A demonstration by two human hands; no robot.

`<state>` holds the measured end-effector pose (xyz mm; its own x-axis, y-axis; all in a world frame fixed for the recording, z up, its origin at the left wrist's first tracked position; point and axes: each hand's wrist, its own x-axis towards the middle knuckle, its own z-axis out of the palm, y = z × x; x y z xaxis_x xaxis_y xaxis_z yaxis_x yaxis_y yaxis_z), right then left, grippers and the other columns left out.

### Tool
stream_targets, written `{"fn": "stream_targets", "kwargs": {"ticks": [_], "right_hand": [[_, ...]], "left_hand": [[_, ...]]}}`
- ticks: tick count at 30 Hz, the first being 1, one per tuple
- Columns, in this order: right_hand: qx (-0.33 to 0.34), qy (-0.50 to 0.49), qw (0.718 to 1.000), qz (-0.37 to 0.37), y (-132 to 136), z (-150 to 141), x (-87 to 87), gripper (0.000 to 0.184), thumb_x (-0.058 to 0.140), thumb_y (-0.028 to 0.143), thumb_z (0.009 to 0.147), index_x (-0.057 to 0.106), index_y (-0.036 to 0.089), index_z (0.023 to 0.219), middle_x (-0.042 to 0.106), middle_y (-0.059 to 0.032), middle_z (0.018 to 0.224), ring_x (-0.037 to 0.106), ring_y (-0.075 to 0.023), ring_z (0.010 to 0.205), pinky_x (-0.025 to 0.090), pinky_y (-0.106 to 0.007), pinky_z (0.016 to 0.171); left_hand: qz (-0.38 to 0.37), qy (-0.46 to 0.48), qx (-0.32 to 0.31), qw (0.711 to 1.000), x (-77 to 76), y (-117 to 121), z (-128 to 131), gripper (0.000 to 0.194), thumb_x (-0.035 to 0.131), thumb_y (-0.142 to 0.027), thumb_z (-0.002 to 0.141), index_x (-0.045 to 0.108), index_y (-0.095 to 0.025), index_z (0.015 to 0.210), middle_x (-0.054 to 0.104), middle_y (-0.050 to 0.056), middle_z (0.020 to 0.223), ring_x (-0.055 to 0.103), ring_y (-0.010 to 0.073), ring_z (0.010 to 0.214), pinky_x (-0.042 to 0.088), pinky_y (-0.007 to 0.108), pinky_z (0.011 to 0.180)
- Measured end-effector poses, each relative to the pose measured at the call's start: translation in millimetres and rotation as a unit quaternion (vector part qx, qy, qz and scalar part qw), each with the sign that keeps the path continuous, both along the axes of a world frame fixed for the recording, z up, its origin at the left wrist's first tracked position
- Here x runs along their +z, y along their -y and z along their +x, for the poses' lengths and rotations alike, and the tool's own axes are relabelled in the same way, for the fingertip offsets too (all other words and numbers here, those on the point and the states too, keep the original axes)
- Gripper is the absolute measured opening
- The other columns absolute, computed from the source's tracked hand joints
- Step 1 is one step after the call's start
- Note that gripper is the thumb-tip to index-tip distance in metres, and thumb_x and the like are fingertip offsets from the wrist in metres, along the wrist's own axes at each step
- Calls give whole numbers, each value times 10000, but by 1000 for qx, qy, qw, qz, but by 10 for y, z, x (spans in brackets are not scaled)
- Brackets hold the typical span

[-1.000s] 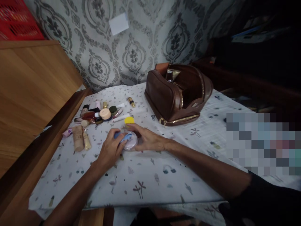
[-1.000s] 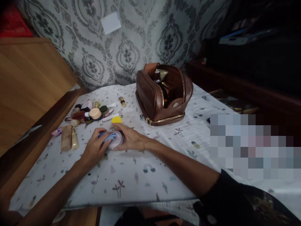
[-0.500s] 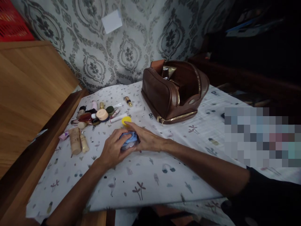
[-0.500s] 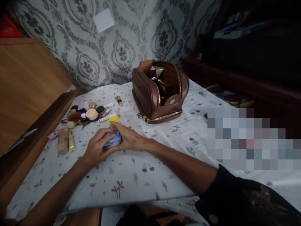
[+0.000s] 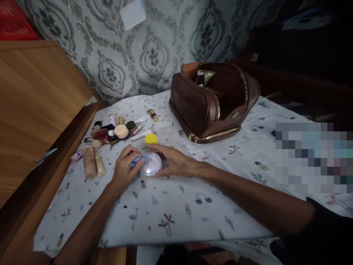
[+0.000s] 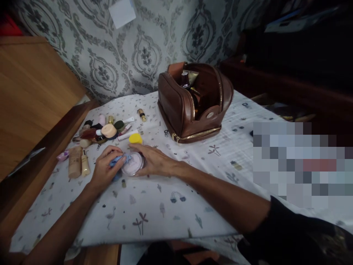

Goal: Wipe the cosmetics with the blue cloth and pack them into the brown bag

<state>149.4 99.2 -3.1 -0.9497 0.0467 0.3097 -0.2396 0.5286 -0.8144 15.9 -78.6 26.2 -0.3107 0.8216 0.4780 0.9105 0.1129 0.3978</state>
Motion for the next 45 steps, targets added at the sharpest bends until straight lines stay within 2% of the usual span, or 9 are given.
{"fn": "stream_targets", "kwargs": {"ticks": [4, 7, 12, 17, 22, 28, 34, 39, 45], "right_hand": [[1, -2, 1000, -8, 8, 1, 3, 901, 848, 279, 662, 418, 284, 1454, 575, -86, 1389, 544, -287, 1281, 430, -494, 1079], [1, 2, 1000, 0, 13, 4, 14, 901, 847, 284, 665, 413, 292, 1456, 582, -80, 1380, 550, -285, 1273, 425, -497, 1084], [1, 2, 1000, 2, 14, 10, 13, 913, 847, 298, 669, 401, 279, 1465, 573, -90, 1385, 540, -286, 1282, 423, -492, 1085], [-12, 1, 999, 31, 8, -3, -29, 894, 839, 357, 679, 416, 253, 1460, 530, -118, 1427, 489, -315, 1326, 398, -515, 1095], [-20, -10, 999, 48, 14, -10, -48, 840, 844, 368, 668, 486, 225, 1414, 548, -130, 1408, 497, -326, 1311, 396, -516, 1093], [-44, 0, 991, 128, 78, 20, 28, 869, 853, 445, 650, 488, 182, 1394, 564, -147, 1352, 487, -339, 1284, 407, -519, 1063], [-56, 18, 985, 160, 117, 32, 85, 742, 819, 505, 682, 557, 164, 1287, 580, -161, 1267, 530, -326, 1192, 467, -486, 979], [-81, 26, 990, 115, 91, 18, 87, 626, 807, 511, 692, 612, 176, 1183, 631, -137, 1162, 578, -318, 1096, 475, -503, 927], [-98, 9, 995, -31, 55, 13, 90, 573, 793, 469, 708, 602, 180, 1165, 650, -87, 1112, 618, -251, 999, 498, -426, 879]], "left_hand": [[4, -11, 43, 999, -17, -9, 18, 203, 512, -333, 943, 644, -197, 868, 599, 57, 947, 576, 189, 903, 473, 319, 831], [-20, -15, 53, 998, 14, -1, 17, 236, 497, -339, 947, 616, -201, 797, 595, 45, 883, 576, 184, 862, 461, 306, 799], [-45, -13, 27, 999, 42, 27, -29, 320, 483, -333, 948, 522, -201, 659, 556, 24, 756, 543, 171, 755, 427, 299, 723], [-61, 15, 19, 998, 37, 31, -70, 350, 479, -348, 943, 499, -200, 626, 549, 23, 727, 535, 168, 733, 417, 292, 702], [-73, 72, 19, 995, 32, 20, -100, 373, 472, -364, 941, 501, -190, 612, 528, 10, 698, 525, 151, 686, 400, 277, 658], [-80, 104, -10, 991, 46, 22, -101, 390, 475, -362, 946, 491, -177, 603, 503, 3, 686, 496, 135, 663, 378, 266, 626], [-87, 140, -50, 985, 84, 44, -113, 378, 495, -361, 953, 502, -170, 627, 486, -8, 691, 483, 123, 646, 366, 258, 617], [-28, 145, -50, 988, 61, 45, -110, 309, 506, -331, 954, 555, -167, 697, 546, 18, 772, 530, 142, 731, 414, 265, 683], [89, 48, -22, 995, 41, 53, -27, 161, 540, -257, 941, 633, -167, 845, 605, 46, 929, 585, 161, 877, 467, 283, 789]]}}
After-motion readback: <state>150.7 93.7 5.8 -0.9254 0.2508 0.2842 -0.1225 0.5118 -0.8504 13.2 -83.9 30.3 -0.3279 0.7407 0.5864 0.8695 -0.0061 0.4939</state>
